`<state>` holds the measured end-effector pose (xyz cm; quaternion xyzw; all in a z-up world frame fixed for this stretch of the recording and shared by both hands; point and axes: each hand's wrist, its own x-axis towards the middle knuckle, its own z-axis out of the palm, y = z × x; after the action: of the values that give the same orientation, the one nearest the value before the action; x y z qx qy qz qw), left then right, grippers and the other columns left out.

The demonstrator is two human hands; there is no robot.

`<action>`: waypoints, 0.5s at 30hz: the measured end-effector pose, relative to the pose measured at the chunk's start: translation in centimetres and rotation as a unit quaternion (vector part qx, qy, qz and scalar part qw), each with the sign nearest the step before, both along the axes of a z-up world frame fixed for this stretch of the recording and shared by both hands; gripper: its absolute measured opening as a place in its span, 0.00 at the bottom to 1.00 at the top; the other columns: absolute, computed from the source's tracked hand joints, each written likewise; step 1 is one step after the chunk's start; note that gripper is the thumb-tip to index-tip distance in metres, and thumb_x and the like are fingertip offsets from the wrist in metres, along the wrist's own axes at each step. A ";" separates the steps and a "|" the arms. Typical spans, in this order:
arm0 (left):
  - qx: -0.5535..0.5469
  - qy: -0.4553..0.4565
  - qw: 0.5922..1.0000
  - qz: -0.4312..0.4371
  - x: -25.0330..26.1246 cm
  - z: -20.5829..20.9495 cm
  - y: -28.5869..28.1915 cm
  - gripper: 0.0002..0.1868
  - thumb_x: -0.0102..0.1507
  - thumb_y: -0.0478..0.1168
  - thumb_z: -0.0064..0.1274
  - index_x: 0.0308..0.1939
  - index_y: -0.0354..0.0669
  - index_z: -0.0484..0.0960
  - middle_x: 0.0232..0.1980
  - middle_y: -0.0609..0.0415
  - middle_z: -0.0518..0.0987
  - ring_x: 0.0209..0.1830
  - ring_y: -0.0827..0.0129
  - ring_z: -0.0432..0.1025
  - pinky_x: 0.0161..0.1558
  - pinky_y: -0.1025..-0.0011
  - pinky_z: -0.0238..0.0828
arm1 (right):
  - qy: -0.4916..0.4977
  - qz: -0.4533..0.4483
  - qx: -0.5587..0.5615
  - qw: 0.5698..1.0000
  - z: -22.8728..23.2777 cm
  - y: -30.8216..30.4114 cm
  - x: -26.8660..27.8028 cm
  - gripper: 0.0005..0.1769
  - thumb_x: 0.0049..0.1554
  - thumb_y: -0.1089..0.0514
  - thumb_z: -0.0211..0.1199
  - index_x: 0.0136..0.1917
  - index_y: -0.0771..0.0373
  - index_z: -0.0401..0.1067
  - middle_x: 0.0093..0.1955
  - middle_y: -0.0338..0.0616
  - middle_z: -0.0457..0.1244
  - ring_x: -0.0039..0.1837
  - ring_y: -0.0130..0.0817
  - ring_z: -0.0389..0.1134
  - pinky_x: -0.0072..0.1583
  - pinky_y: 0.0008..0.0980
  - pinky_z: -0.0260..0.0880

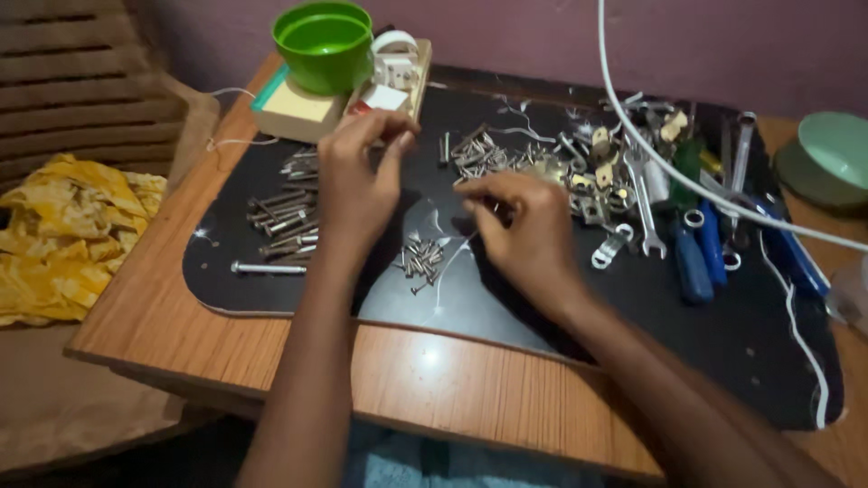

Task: The person sorts screws, bolts, and hardware pieces on a desk mat by hand, picking through the pile and organizing them into separate groups.

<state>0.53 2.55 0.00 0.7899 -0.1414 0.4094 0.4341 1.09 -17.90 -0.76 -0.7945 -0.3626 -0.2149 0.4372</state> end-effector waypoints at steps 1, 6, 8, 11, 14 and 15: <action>0.000 -0.006 1.000 0.005 -0.2 0.1 0.3 0.06 0.64 0.26 0.55 0.43 0.36 0.81 0.42 0.50 0.83 0.41 0.64 0.82 0.44 0.69 0.78 | -0.006 0.005 0.000 1.000 -0.2 0.2 0.0 0.10 0.55 0.70 0.68 0.50 0.62 0.81 0.48 0.44 0.73 0.46 0.30 0.74 0.45 0.26 0.76; 0.132 -0.007 0.982 0.135 -3.0 -0.6 1.1 0.06 0.61 0.29 0.60 0.40 0.43 0.84 0.40 0.54 0.83 0.47 0.58 0.75 0.54 0.58 0.61 | 0.131 0.008 -0.003 0.991 -0.5 1.0 -0.4 0.09 0.53 0.67 0.70 0.49 0.60 0.82 0.44 0.39 0.74 0.43 0.24 0.75 0.41 0.24 0.74; 0.141 -0.003 0.979 0.150 -3.8 -0.9 1.5 0.08 0.61 0.28 0.59 0.41 0.44 0.84 0.40 0.55 0.83 0.49 0.58 0.74 0.55 0.59 0.59 | 0.134 0.015 0.004 0.991 -0.4 1.2 -0.8 0.08 0.54 0.66 0.70 0.48 0.60 0.81 0.43 0.39 0.74 0.43 0.23 0.75 0.42 0.23 0.73; 0.144 -0.011 0.973 0.180 -4.2 -1.3 1.4 0.11 0.60 0.27 0.58 0.42 0.45 0.85 0.41 0.55 0.82 0.52 0.58 0.73 0.58 0.59 0.57 | 0.118 0.012 -0.010 0.993 0.3 1.4 -0.8 0.07 0.53 0.66 0.71 0.47 0.61 0.82 0.41 0.39 0.74 0.40 0.24 0.73 0.41 0.23 0.71; 0.159 -0.023 0.967 0.198 -4.0 -1.2 1.3 0.14 0.56 0.26 0.57 0.42 0.45 0.85 0.42 0.55 0.82 0.54 0.56 0.72 0.58 0.57 0.56 | 0.126 0.020 -0.021 0.992 1.1 1.5 -0.7 0.06 0.52 0.65 0.71 0.45 0.61 0.82 0.42 0.39 0.73 0.38 0.25 0.70 0.39 0.24 0.69; 0.178 -0.024 0.963 0.201 -4.2 -1.3 1.3 0.16 0.53 0.25 0.57 0.42 0.45 0.84 0.42 0.56 0.82 0.55 0.56 0.71 0.58 0.55 0.55 | 0.153 0.040 -0.013 0.987 1.1 1.7 -1.0 0.06 0.52 0.65 0.71 0.44 0.60 0.82 0.43 0.39 0.72 0.38 0.25 0.69 0.39 0.24 0.69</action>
<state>-3.64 3.87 -1.34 0.8567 -0.0601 0.4752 0.1916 0.11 -16.19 0.36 -0.8086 -0.3258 -0.0684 0.4851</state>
